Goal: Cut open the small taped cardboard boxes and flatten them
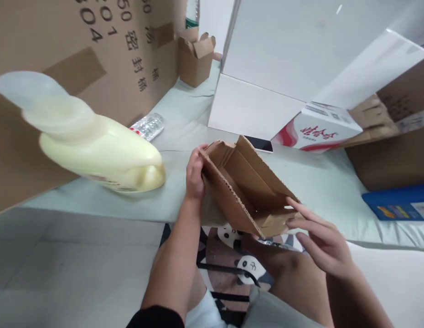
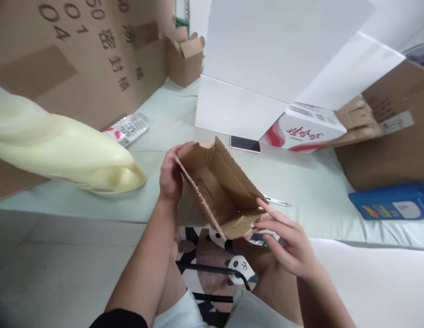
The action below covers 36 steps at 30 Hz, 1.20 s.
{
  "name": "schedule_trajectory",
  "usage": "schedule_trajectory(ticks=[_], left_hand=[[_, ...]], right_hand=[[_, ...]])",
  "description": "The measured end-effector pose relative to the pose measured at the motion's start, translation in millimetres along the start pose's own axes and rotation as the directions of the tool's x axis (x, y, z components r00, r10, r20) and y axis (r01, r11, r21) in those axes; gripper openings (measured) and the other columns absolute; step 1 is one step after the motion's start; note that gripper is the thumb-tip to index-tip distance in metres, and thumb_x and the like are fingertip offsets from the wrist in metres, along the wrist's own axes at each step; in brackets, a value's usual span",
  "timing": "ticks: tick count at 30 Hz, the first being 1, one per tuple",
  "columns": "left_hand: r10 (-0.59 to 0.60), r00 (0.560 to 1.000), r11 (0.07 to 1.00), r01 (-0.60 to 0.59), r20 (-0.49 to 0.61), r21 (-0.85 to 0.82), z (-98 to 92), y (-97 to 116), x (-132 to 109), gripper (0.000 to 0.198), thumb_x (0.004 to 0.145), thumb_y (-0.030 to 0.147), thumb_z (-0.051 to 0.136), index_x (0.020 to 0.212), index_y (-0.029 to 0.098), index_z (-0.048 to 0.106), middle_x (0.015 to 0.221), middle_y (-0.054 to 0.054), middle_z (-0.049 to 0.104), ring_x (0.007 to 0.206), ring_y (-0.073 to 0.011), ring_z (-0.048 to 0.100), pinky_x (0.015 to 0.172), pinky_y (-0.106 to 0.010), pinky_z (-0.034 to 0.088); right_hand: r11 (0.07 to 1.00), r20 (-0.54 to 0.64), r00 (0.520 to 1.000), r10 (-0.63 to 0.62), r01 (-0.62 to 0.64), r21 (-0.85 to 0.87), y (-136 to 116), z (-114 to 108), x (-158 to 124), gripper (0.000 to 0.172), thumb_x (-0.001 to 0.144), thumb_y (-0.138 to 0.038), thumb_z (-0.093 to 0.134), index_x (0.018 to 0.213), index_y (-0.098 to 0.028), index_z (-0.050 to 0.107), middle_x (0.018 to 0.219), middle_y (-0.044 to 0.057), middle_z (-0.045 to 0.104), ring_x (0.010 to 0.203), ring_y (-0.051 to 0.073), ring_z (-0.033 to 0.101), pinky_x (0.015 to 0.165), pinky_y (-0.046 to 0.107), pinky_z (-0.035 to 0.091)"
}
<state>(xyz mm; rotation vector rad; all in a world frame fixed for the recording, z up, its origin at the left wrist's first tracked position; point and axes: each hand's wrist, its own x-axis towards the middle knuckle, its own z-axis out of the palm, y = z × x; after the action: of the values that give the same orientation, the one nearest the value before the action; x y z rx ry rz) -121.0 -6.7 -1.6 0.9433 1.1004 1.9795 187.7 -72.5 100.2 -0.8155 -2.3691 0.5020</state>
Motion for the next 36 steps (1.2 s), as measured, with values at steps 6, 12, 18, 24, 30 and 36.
schedule_trajectory(ticks=[6,12,18,24,30,36], left_hand=[[-0.002,0.990,1.000,0.003,0.141,-0.012,24.0,1.0,-7.9,0.038,0.093,0.056,0.059,0.085,0.023,0.075,0.110,-0.008,0.076,0.114,-0.0273,0.067,0.107,-0.040,0.047],[-0.043,0.999,0.999,0.043,-0.023,0.020,36.1,-9.2,-8.9,0.037,0.082,0.060,0.076,0.087,0.023,0.069,0.082,0.000,0.065,0.078,-0.0153,0.061,0.077,-0.027,0.049],[0.055,0.998,0.977,-0.046,-0.035,0.206,33.9,-15.9,-7.1,0.051,0.082,0.058,0.079,0.117,0.026,0.065,0.116,-0.007,0.069,0.110,-0.0210,0.066,0.101,-0.034,0.051],[0.354,0.897,0.749,-0.442,0.267,0.493,32.1,-5.6,-11.5,0.029,0.098,0.042,0.060,0.120,0.030,0.074,0.142,-0.008,0.060,0.130,-0.0263,0.058,0.116,-0.047,0.044],[0.257,0.840,0.602,-0.526,0.477,0.601,34.8,1.0,-12.2,0.028,0.098,0.037,0.057,0.106,0.033,0.084,0.141,-0.005,0.062,0.133,-0.0314,0.053,0.119,-0.057,0.040],[0.222,0.968,0.794,-0.248,0.115,0.555,2.9,0.1,4.9,0.033,0.096,0.043,0.059,0.107,0.023,0.082,0.139,-0.007,0.059,0.138,-0.0312,0.052,0.125,-0.050,0.036]], right_hand=[[0.972,-0.156,0.974,0.162,-0.185,-0.145,33.6,35.3,-22.4,0.033,0.099,-0.020,0.056,0.129,-0.025,0.071,0.157,0.017,0.054,0.110,0.025,0.076,0.088,0.040,0.066],[0.967,-0.460,0.886,0.057,-0.163,-0.194,58.5,49.8,-14.2,0.060,0.088,-0.024,0.071,0.144,-0.041,0.057,0.136,0.012,0.059,0.109,0.029,0.068,0.084,0.048,0.063],[0.975,-0.301,0.932,0.204,-0.167,0.144,85.3,66.3,-2.9,0.046,0.096,-0.047,0.060,0.139,-0.031,0.059,0.131,0.012,0.067,0.119,0.031,0.068,0.100,0.052,0.059],[0.927,-0.310,0.938,0.154,-0.029,0.373,84.2,75.7,-3.0,0.037,0.101,-0.051,0.047,0.116,-0.037,0.078,0.138,0.009,0.065,0.126,0.033,0.066,0.102,0.054,0.058],[0.881,-0.331,0.908,0.256,-0.078,0.467,88.5,78.3,-11.6,0.045,0.101,-0.053,0.051,0.140,-0.035,0.063,0.144,0.009,0.063,0.129,0.029,0.065,0.105,0.049,0.057],[0.691,-0.020,0.858,0.513,-0.399,0.603,105.6,87.2,-19.3,0.051,0.106,-0.057,0.037,0.132,-0.027,0.069,0.121,0.009,0.077,0.110,0.026,0.075,0.095,0.044,0.063]])
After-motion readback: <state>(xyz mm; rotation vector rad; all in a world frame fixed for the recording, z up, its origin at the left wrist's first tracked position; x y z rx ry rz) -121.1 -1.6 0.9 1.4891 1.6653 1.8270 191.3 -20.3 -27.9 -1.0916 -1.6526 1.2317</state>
